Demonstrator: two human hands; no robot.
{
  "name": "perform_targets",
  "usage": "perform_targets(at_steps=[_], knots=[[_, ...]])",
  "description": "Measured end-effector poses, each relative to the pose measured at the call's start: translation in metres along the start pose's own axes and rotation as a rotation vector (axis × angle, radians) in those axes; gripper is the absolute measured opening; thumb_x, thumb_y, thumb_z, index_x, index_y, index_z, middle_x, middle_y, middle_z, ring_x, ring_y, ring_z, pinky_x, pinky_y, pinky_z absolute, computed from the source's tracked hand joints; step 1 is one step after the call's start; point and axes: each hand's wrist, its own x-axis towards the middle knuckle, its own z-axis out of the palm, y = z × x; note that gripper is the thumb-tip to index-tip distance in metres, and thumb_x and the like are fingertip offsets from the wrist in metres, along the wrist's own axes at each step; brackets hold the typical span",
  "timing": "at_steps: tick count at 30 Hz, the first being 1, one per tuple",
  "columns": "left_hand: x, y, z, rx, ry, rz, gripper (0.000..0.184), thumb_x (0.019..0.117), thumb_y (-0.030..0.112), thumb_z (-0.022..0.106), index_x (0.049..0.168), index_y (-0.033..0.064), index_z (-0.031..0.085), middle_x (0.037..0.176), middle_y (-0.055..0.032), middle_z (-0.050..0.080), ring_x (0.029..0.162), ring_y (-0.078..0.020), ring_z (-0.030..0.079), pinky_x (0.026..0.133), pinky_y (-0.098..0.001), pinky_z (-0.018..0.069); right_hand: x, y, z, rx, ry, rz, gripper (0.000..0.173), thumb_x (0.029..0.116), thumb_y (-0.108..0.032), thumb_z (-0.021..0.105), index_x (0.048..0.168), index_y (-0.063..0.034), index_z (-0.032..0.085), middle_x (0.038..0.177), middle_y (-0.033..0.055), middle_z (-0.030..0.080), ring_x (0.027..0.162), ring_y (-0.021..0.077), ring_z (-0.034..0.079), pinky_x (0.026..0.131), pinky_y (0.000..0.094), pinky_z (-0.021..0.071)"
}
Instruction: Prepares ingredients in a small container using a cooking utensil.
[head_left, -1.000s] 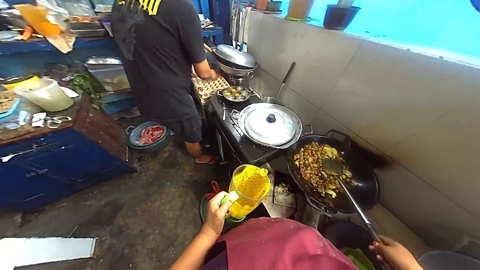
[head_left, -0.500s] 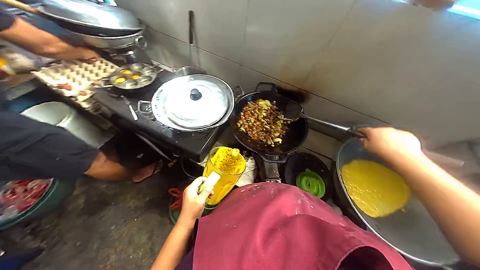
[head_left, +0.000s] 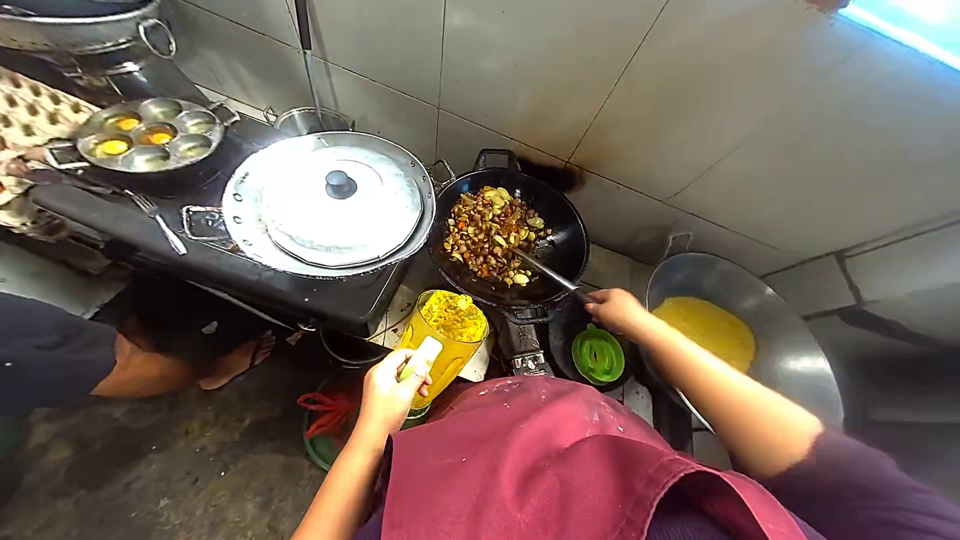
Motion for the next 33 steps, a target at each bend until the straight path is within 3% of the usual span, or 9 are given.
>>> perform_targets(at_steps=[2,6,8,15,21,27,31,33], knots=[[0.008,0.007,0.002,-0.007,0.007,-0.003,0.015,0.0941,0.014,0.063,0.102,0.0025,0.066,0.072,0.0026,0.068,0.057,-0.0068,0.065,0.056,-0.0218,0.0565,0.005,-0.006,0.024,0.109,0.012,-0.004,0.035,0.1050,-0.026,0.056,0.133,-0.0095,0.067,0.114,0.0171,0.071,0.098,0.0309,0.069,0.090,0.0543,0.0538],[0.025,0.021,0.005,-0.011,0.006,0.012,0.013,0.0977,0.015,0.061,0.101,0.0033,0.066,0.072,0.0016,0.067,0.058,-0.0080,0.063,0.056,-0.0225,0.0550,-0.009,0.005,0.037,0.273,0.001,0.037,0.034,0.1066,-0.024,0.056,0.136,-0.0110,0.065,0.099,0.0099,0.068,0.070,0.0168,0.057,0.065,0.0376,0.0492],[0.033,0.029,0.010,0.021,-0.015,0.017,0.014,0.0979,0.016,0.061,0.101,0.0035,0.066,0.073,0.0018,0.067,0.058,-0.0080,0.063,0.057,-0.0230,0.0550,-0.023,0.019,0.035,0.304,0.001,0.056,0.034,0.1071,-0.024,0.056,0.138,-0.0122,0.064,0.095,0.0076,0.067,0.064,0.0137,0.053,0.059,0.0336,0.0458],[0.065,0.066,0.027,0.269,-0.134,-0.028,0.023,0.1027,0.025,0.062,0.103,0.0029,0.068,0.077,0.0013,0.069,0.062,-0.0054,0.064,0.064,-0.0235,0.0558,-0.057,0.069,0.012,0.232,0.103,-0.015,0.036,0.1055,-0.020,0.058,0.140,-0.0125,0.064,0.110,0.0142,0.072,0.086,0.0244,0.067,0.081,0.0476,0.0543],[0.099,0.088,0.048,0.346,-0.170,-0.092,0.026,0.1032,0.026,0.064,0.101,0.0008,0.068,0.077,-0.0015,0.069,0.062,-0.0081,0.064,0.065,-0.0257,0.0563,-0.098,0.081,-0.019,0.244,0.156,-0.056,0.037,0.1064,-0.019,0.056,0.142,-0.0110,0.062,0.112,0.0145,0.072,0.089,0.0239,0.068,0.084,0.0474,0.0541],[0.129,0.106,0.066,0.388,-0.158,-0.072,0.033,0.1035,0.033,0.062,0.099,0.0008,0.067,0.077,-0.0036,0.070,0.061,-0.0109,0.065,0.065,-0.0294,0.0572,-0.145,0.096,-0.045,0.018,0.226,-0.119,0.038,0.1067,-0.025,0.056,0.144,-0.0253,0.062,0.120,0.0110,0.074,0.107,0.0303,0.071,0.097,0.0599,0.0522],[0.138,0.116,0.073,0.446,-0.158,-0.020,0.035,0.1048,0.034,0.060,0.097,0.0010,0.067,0.076,-0.0053,0.068,0.060,-0.0145,0.062,0.063,-0.0345,0.0540,-0.173,0.090,-0.051,-0.203,0.308,-0.206,0.040,0.1049,-0.023,0.060,0.144,-0.0305,0.062,0.122,0.0118,0.074,0.111,0.0367,0.070,0.093,0.0660,0.0515],[0.143,0.114,0.075,0.480,-0.176,0.007,0.036,0.1048,0.036,0.060,0.094,0.0024,0.067,0.076,-0.0052,0.069,0.060,-0.0159,0.062,0.062,-0.0367,0.0542,-0.180,0.091,-0.049,-0.341,0.455,-0.365,0.039,0.1013,-0.020,0.063,0.140,-0.0277,0.066,0.109,0.0148,0.075,0.095,0.0394,0.073,0.077,0.0644,0.0559]])
